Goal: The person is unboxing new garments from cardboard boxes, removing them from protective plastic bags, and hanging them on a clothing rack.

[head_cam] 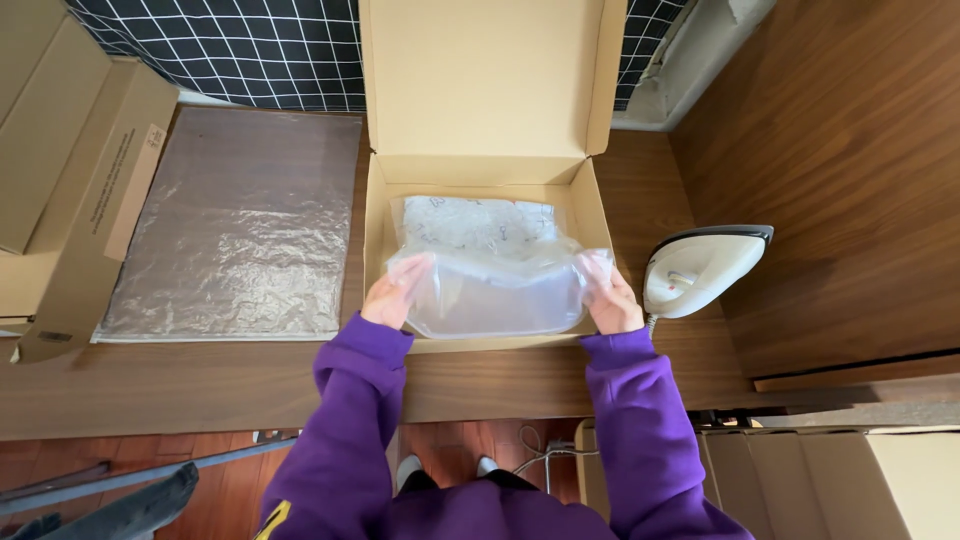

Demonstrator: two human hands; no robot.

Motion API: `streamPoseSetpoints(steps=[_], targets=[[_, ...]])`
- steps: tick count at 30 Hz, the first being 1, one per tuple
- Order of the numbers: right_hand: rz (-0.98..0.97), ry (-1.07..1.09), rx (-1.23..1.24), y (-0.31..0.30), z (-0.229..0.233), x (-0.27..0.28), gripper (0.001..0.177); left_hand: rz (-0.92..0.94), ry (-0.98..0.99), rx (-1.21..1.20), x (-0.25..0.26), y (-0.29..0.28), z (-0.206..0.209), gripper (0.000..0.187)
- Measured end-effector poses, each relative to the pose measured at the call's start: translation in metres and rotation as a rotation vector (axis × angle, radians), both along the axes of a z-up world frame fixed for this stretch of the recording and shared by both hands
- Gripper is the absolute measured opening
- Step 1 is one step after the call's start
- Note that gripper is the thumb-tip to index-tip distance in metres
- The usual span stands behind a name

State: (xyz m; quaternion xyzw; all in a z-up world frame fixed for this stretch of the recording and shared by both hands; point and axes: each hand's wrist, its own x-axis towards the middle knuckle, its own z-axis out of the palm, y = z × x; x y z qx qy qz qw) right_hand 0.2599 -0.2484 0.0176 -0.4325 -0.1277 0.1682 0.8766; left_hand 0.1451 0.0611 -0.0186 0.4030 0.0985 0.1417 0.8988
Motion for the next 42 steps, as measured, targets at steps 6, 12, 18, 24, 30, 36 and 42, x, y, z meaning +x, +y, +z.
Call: streamPoseSetpoints(steps=[6,12,18,24,30,36,42], targets=[[0.005,-0.023,-0.382,0.007,-0.004,0.0,0.07,-0.025,0.285,0.678,-0.013,-0.016,0.043,0.07],[-0.301,0.02,-0.305,0.006,-0.012,0.007,0.053,0.171,0.278,0.589,-0.005,-0.008,0.024,0.041],[-0.313,0.182,-0.098,-0.019,-0.058,0.038,0.032,0.24,0.488,0.232,-0.013,-0.004,0.024,0.015],[-0.123,0.416,0.471,-0.005,0.043,-0.034,0.051,0.214,0.131,-0.038,-0.053,-0.013,0.097,0.059],[-0.301,0.414,0.416,0.004,0.054,-0.06,0.083,0.082,0.174,0.061,-0.073,-0.023,0.112,0.041],[-0.201,-0.045,-0.09,0.037,0.081,-0.08,0.052,0.18,0.069,0.046,-0.082,-0.04,0.12,0.027],[-0.008,-0.486,-0.345,0.091,0.111,-0.11,0.037,0.249,-0.029,0.305,-0.084,-0.053,0.128,0.021]])
